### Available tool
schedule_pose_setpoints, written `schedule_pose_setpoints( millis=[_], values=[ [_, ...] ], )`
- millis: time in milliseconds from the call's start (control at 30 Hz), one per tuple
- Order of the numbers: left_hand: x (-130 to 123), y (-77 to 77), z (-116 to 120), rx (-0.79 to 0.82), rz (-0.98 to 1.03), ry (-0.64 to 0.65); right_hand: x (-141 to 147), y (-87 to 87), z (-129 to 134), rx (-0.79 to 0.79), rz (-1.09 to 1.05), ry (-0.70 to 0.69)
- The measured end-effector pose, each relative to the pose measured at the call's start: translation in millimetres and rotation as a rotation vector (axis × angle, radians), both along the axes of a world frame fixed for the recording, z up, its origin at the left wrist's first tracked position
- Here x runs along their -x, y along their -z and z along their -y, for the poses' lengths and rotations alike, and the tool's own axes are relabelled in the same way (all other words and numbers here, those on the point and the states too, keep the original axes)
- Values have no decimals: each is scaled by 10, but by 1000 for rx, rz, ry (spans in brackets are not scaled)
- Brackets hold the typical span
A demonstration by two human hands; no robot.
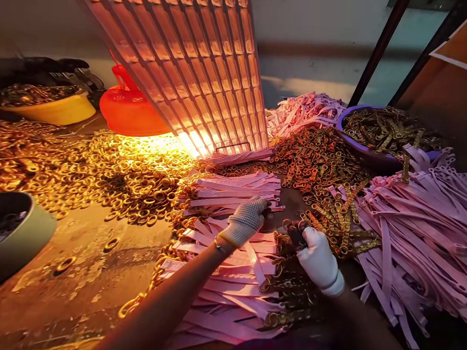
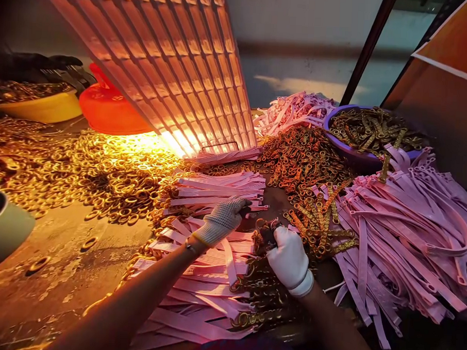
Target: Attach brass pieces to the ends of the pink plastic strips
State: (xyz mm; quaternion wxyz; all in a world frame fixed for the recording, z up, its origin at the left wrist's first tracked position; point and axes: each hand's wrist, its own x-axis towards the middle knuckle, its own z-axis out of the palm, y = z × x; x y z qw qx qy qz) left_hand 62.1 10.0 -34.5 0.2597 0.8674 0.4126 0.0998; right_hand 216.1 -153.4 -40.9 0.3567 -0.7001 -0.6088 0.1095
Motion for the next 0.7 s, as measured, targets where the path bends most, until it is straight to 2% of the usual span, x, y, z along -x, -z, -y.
schedule_pose_setpoints(
  millis=[100, 200, 333, 533, 700],
  values=[
    [-107, 129, -165, -64, -119, 9, -34, 61, 36, 8, -76, -22],
    [-136, 234, -135, -106, -211, 31, -31, 84, 57, 55, -125, -45],
    [-120, 309, -70, -124, -239, 41, -26, 55, 28, 91, -114, -60],
    [-25, 300, -95, -73, -69, 23, -8, -44, -24, 144, -20, -115],
    [149, 191, -51, 18, 201, -92, 77, -125, -65, 59, 54, -154]
  ],
)
